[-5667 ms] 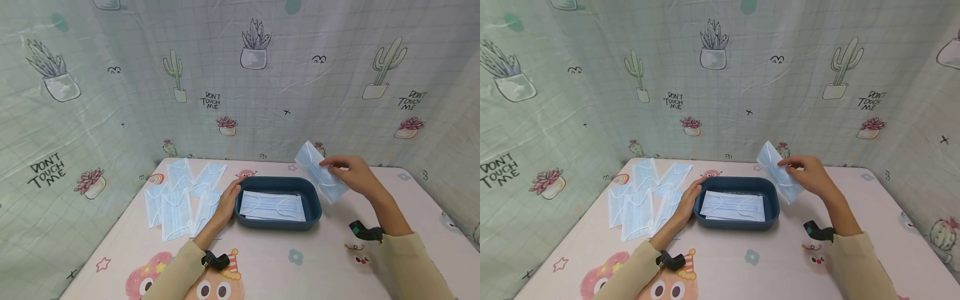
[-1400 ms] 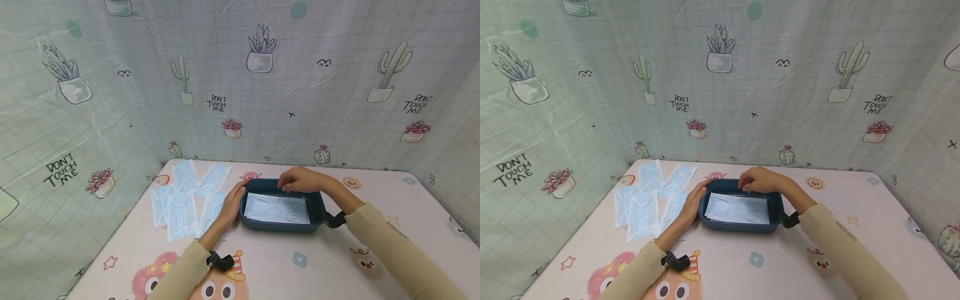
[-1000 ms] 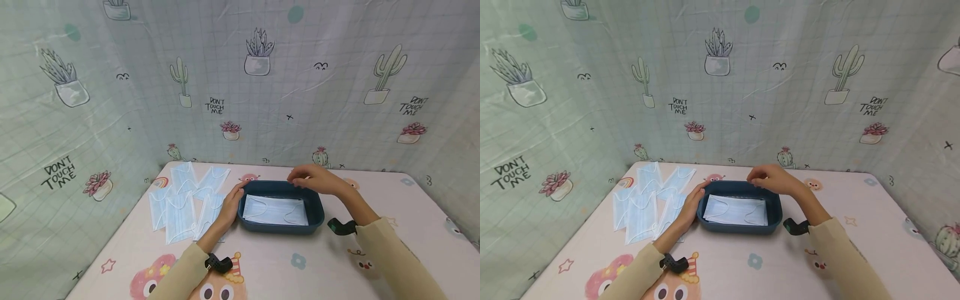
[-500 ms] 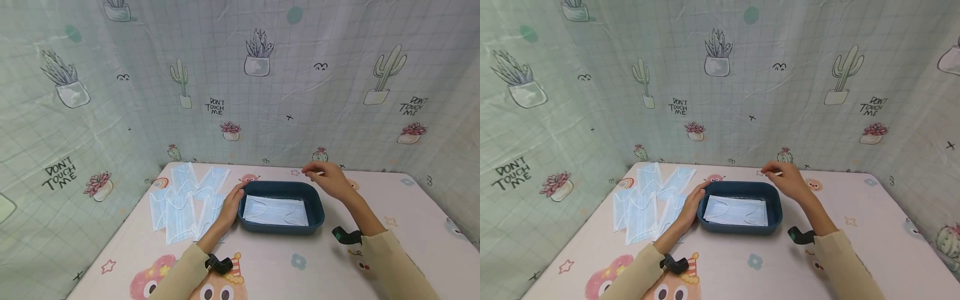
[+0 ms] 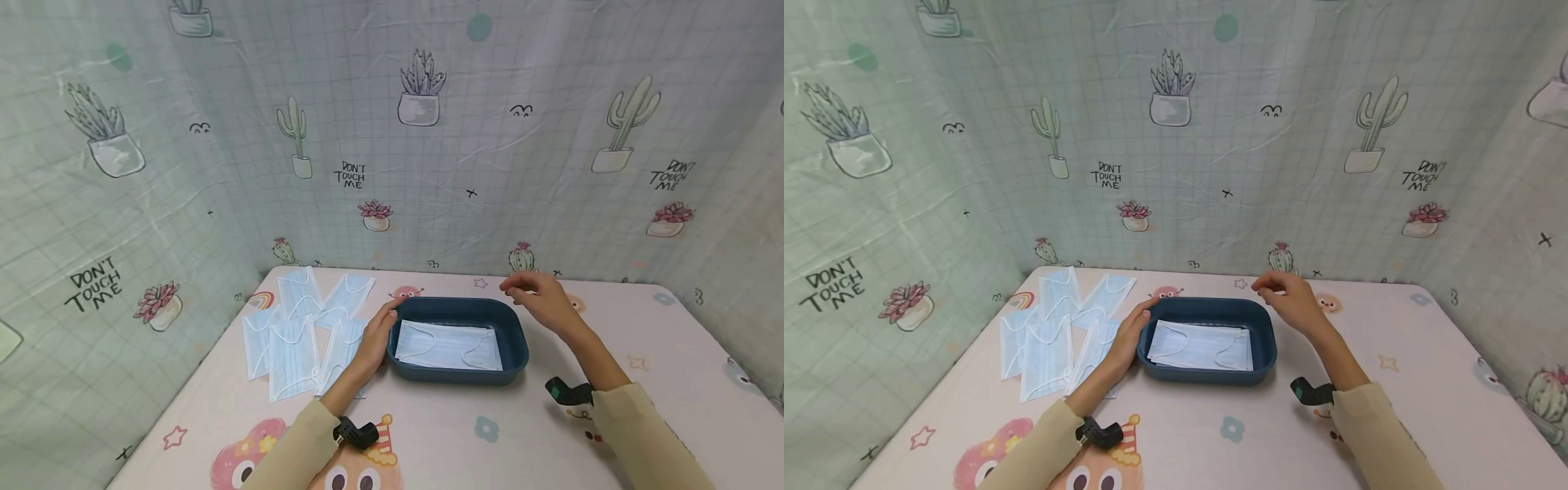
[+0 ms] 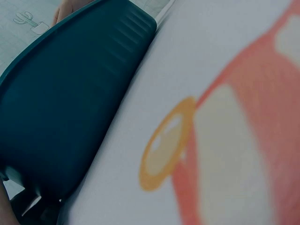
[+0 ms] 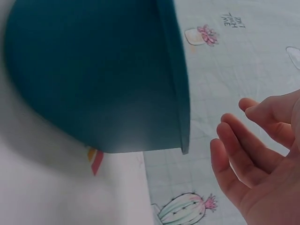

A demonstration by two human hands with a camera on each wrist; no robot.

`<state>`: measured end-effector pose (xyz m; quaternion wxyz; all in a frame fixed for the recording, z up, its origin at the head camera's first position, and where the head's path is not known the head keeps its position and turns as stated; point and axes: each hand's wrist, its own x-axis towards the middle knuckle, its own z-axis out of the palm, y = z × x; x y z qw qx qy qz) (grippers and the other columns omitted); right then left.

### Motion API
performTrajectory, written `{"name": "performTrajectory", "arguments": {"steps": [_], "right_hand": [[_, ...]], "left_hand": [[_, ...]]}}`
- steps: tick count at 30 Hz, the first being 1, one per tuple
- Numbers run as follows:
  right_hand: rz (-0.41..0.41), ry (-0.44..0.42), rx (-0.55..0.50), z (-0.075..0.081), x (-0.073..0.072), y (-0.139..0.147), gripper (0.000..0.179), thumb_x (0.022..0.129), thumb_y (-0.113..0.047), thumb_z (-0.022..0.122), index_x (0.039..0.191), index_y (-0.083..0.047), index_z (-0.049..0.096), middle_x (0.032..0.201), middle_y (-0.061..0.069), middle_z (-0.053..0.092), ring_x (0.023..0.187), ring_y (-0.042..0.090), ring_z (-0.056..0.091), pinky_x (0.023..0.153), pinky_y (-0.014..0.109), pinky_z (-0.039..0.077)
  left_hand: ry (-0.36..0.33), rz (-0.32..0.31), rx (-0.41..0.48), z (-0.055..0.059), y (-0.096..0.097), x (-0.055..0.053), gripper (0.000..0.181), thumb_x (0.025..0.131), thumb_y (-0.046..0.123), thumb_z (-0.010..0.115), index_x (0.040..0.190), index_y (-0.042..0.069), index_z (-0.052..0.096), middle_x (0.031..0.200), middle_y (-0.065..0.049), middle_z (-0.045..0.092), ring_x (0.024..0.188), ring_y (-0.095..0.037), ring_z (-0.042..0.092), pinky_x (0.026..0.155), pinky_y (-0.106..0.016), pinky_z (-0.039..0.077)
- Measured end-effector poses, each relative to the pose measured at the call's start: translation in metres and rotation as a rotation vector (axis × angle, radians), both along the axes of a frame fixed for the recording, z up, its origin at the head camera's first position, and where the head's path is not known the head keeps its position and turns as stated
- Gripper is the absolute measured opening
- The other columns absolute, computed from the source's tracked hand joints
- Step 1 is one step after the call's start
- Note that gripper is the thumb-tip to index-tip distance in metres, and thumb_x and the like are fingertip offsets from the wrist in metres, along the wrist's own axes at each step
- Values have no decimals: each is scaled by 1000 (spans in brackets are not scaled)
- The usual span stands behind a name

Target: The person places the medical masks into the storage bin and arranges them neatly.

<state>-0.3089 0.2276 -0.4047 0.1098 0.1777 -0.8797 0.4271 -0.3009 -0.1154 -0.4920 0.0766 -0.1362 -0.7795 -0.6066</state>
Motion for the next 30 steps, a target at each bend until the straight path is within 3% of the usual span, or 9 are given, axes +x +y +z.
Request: {"name": "performTrajectory", "arguments": {"steps": [7, 13, 19, 24, 30], "right_hand": [[53, -55, -75, -6, 2, -7, 25, 107, -14, 54, 121, -1, 70, 121, 21, 70, 108, 36, 68, 83, 14, 57], [74, -87, -71, -12, 2, -10, 24, 106, -12, 54, 120, 0, 70, 121, 21, 69, 107, 33, 68, 82, 15, 57], [44, -84, -73, -15, 1, -9, 24, 106, -9, 53, 119, 1, 71, 120, 22, 70, 106, 33, 67, 80, 13, 56], [3, -91, -83, -15, 0, -7, 27, 107, -13, 51, 120, 0, 70, 121, 22, 70, 107, 34, 67, 80, 13, 56], [-50, -75, -84, -18, -3, -4, 25, 106, -11, 51, 117, 0, 71, 119, 22, 70, 106, 33, 67, 79, 11, 55]], "left_hand": [[-1, 4, 22, -2, -3, 0, 43, 112, 30, 39, 151, 19, 53, 160, -3, 49, 156, -28, 34, 130, -55, 21], [-3, -1, 16, -1, -3, 1, 42, 112, 31, 39, 151, 22, 54, 160, -2, 49, 156, -28, 34, 129, -55, 22], [2, -4, 6, -1, -1, 1, 43, 112, 29, 38, 151, 20, 53, 160, -1, 50, 156, -27, 35, 130, -53, 23], [6, -2, 17, 4, 1, 4, 43, 112, 25, 39, 151, 14, 53, 160, -7, 49, 155, -31, 35, 129, -55, 23], [-11, -4, 55, 1, 1, 2, 43, 112, 27, 39, 152, 17, 52, 161, -7, 47, 156, -30, 33, 130, -57, 19]]}}
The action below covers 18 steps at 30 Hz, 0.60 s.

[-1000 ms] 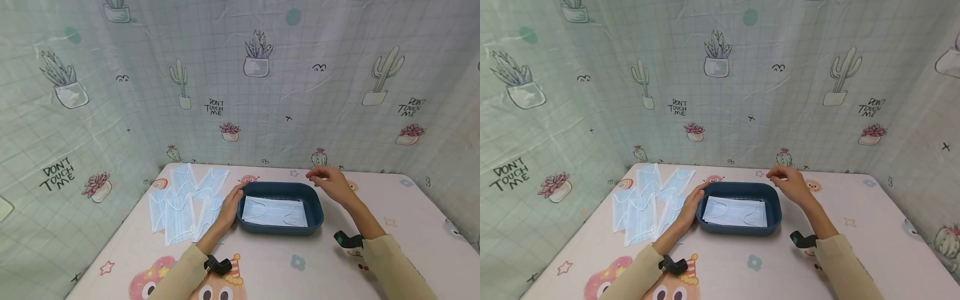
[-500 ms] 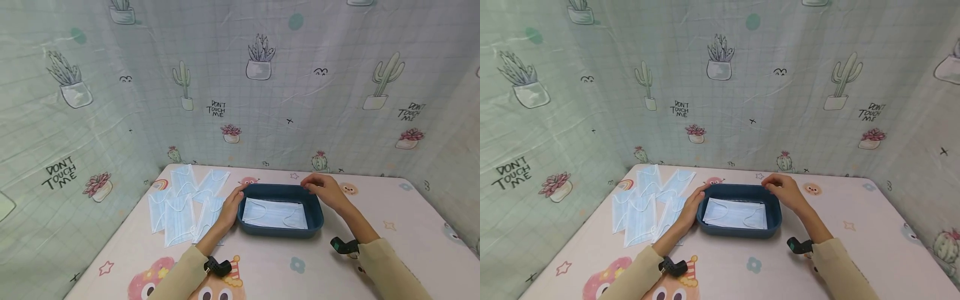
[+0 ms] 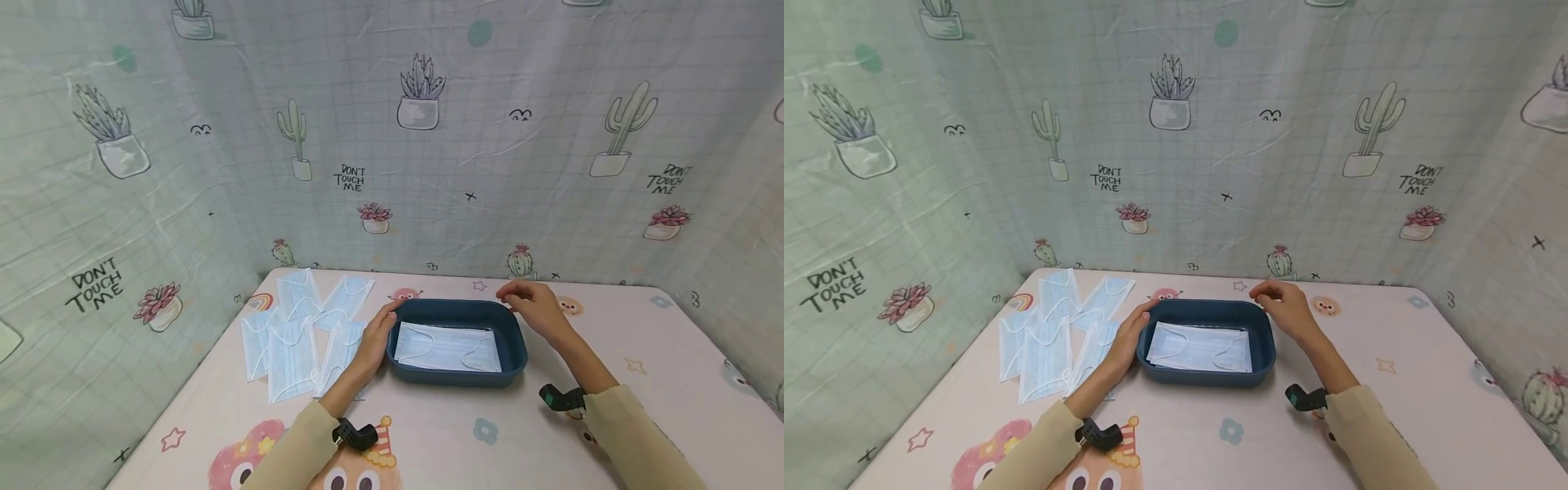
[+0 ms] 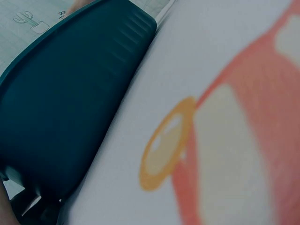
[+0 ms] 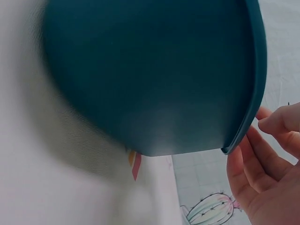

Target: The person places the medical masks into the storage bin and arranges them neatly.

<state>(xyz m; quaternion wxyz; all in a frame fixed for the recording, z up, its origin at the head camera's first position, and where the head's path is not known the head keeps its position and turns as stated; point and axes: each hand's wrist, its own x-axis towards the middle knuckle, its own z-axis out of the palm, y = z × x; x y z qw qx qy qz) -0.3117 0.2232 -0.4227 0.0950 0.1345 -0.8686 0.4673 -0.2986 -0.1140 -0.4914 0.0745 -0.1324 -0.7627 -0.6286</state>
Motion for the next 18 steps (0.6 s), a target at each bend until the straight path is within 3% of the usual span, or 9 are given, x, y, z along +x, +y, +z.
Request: {"name": "performTrajectory", "arguments": {"steps": [6, 18], "right_hand": [[-24, 5, 2, -6, -3, 2, 24, 106, -11, 53, 117, -2, 72, 119, 21, 71, 108, 32, 66, 80, 8, 52], [9, -69, -23, -18, -9, 2, 25, 107, -11, 52, 121, -2, 70, 126, 20, 70, 116, 29, 63, 88, 8, 46]], "left_hand": [[13, 7, -33, -1, -1, -2, 42, 112, 29, 40, 150, 20, 55, 159, -2, 50, 156, -27, 35, 130, -54, 22], [7, -1, -11, -2, -1, -2, 43, 112, 28, 41, 152, 17, 53, 160, -5, 49, 156, -29, 34, 129, -56, 21]]}}
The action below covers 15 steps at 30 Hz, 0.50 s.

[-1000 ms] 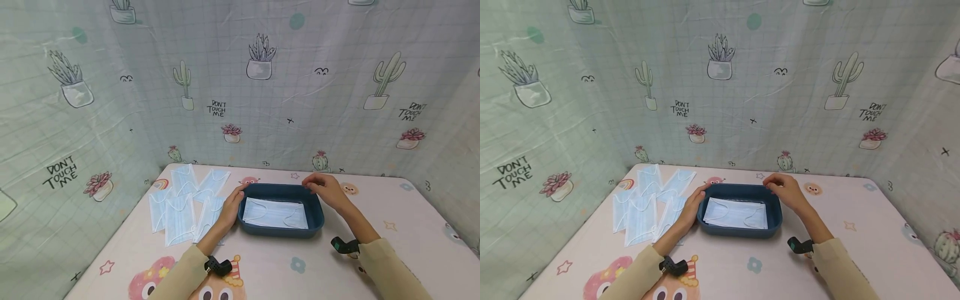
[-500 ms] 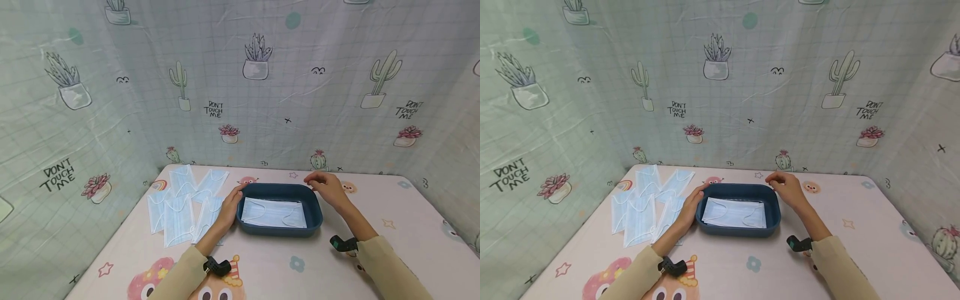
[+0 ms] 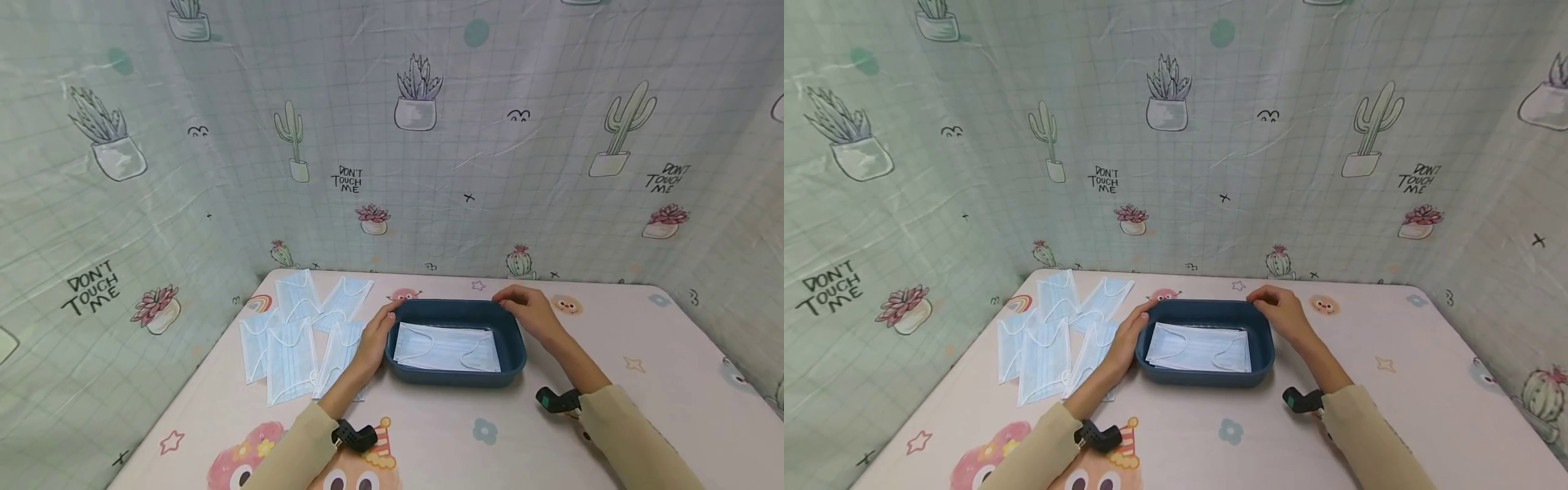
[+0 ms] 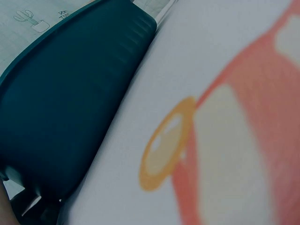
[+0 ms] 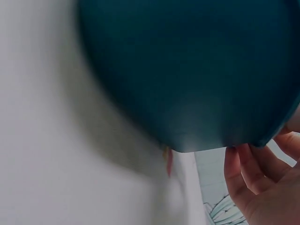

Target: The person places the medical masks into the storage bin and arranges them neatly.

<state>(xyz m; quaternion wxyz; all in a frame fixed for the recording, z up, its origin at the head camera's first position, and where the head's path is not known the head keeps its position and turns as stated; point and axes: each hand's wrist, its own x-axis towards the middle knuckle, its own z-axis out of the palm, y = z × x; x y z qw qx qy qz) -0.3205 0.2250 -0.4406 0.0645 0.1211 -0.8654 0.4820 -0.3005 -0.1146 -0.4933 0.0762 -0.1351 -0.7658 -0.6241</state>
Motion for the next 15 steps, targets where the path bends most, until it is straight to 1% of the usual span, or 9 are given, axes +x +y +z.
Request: {"name": "performTrajectory", "arguments": {"steps": [6, 12, 15], "right_hand": [[1, -4, 15, -6, -1, -4, 24, 106, -10, 53, 121, -3, 70, 126, 19, 70, 115, 27, 62, 87, 10, 47], [4, 15, 5, -9, -1, -4, 23, 106, -10, 53, 121, -3, 70, 125, 19, 70, 114, 27, 62, 87, 9, 47], [-2, 17, 5, -11, -2, -5, 23, 106, -10, 53, 121, -3, 70, 125, 19, 70, 113, 27, 62, 86, 10, 47]], "left_hand": [[6, -1, 14, -1, 1, -1, 44, 112, 25, 39, 153, 13, 50, 161, -9, 47, 156, -32, 33, 129, -59, 20], [9, 9, 2, -1, 1, -1, 43, 111, 28, 42, 151, 16, 54, 159, -5, 50, 155, -29, 36, 129, -56, 22], [12, 7, -3, -1, 1, -2, 43, 111, 27, 41, 151, 15, 54, 159, -6, 50, 155, -28, 35, 129, -55, 22]]}}
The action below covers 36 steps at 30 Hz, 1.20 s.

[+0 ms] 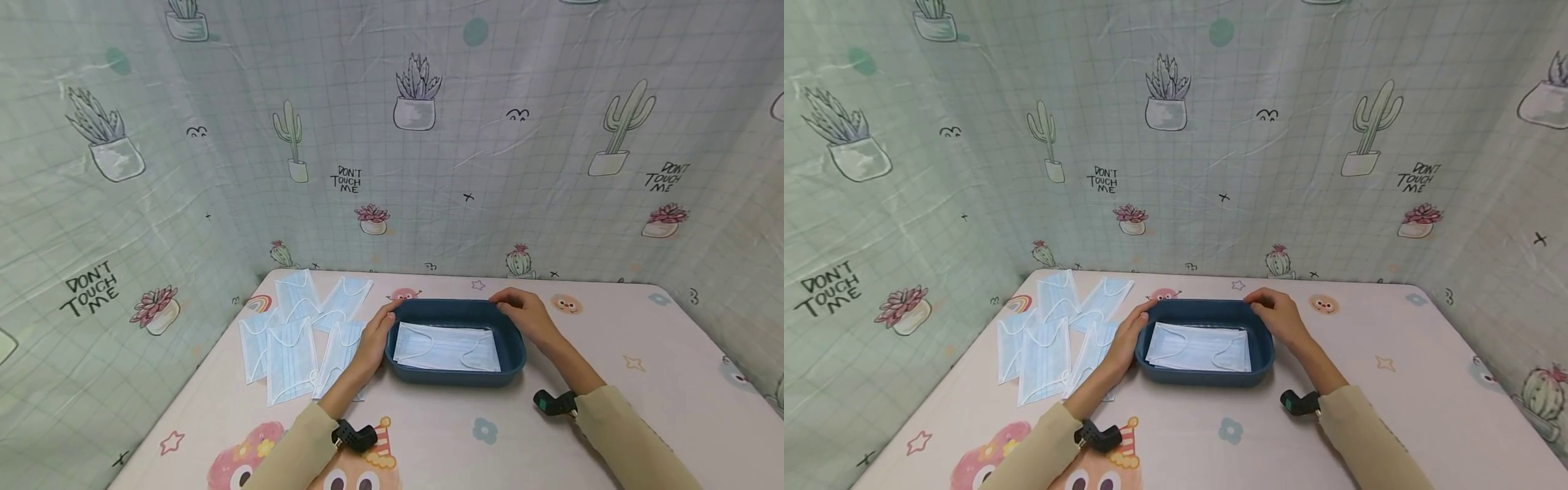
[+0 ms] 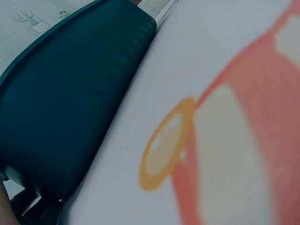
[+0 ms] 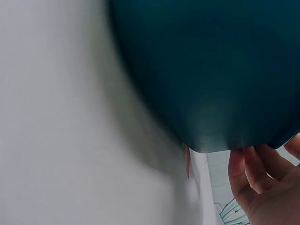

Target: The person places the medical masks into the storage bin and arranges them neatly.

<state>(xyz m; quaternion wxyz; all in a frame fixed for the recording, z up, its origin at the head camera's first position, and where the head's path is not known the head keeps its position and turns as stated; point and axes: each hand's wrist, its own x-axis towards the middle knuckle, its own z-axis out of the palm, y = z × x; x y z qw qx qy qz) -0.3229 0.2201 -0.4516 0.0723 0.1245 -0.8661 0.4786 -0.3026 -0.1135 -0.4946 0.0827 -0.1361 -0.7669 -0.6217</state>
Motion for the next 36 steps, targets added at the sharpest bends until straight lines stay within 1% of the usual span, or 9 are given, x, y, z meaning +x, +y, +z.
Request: {"name": "performTrajectory", "arguments": {"steps": [3, 5, 11, 14, 17, 23, 30, 33, 36], "right_hand": [[-4, 2, -4, -2, -1, -1, 23, 106, -9, 53, 121, -3, 69, 125, 20, 70, 112, 27, 62, 86, 10, 47], [-2, 2, -6, -4, -2, -1, 23, 106, -9, 53, 122, -3, 68, 125, 20, 69, 112, 28, 62, 86, 10, 47], [4, 14, -19, -6, -2, -2, 22, 106, -9, 53, 121, -2, 68, 125, 21, 69, 112, 27, 62, 86, 10, 47], [-1, 20, -26, -8, -2, -2, 22, 106, -9, 53, 121, -1, 68, 125, 22, 69, 111, 27, 62, 86, 10, 47], [-14, 20, -29, -10, -2, -3, 22, 106, -9, 53, 121, -2, 68, 125, 22, 69, 112, 28, 62, 85, 9, 47], [-37, 15, -26, -12, -2, -4, 22, 106, -10, 53, 122, -3, 67, 126, 20, 69, 114, 31, 63, 87, 9, 46], [-25, 13, -19, -12, -3, -4, 23, 106, -11, 53, 124, -3, 65, 127, 21, 69, 115, 32, 63, 87, 9, 46], [-27, 14, -10, -10, -2, -4, 22, 106, -11, 54, 124, -3, 65, 126, 22, 69, 113, 32, 63, 88, 15, 49], [-43, 11, 4, -8, -1, -5, 22, 106, -12, 53, 123, -4, 65, 125, 22, 69, 112, 32, 63, 92, 26, 51]], "left_hand": [[-6, -10, -6, 0, 0, 0, 43, 113, 24, 38, 152, 12, 51, 161, -9, 47, 156, -30, 33, 129, -56, 21], [-15, -20, -14, 3, 0, 2, 44, 113, 21, 37, 153, 9, 49, 162, -12, 45, 157, -33, 31, 129, -57, 20], [-41, -62, -33, 25, -2, 19, 44, 113, 17, 36, 154, 5, 47, 163, -15, 44, 157, -36, 30, 128, -58, 22], [-43, -63, -26, 32, -1, 25, 44, 113, 18, 37, 154, 5, 47, 162, -14, 44, 157, -36, 31, 128, -59, 22], [-47, -55, -16, 33, 0, 27, 44, 112, 18, 37, 153, 6, 48, 162, -14, 45, 156, -36, 31, 128, -59, 21], [-43, -36, -15, 33, 1, 25, 43, 112, 16, 38, 152, 5, 49, 161, -15, 46, 156, -36, 32, 128, -58, 23], [-45, -27, -40, 34, 1, 26, 43, 112, 18, 38, 153, 8, 50, 162, -14, 45, 156, -35, 32, 128, -58, 23], [-46, -33, -41, 34, 1, 25, 44, 112, 18, 38, 153, 6, 48, 162, -15, 45, 156, -35, 32, 128, -57, 23], [-42, -40, -37, 34, 2, 25, 44, 112, 17, 38, 153, 5, 48, 162, -16, 44, 156, -35, 31, 129, -57, 22]]}}
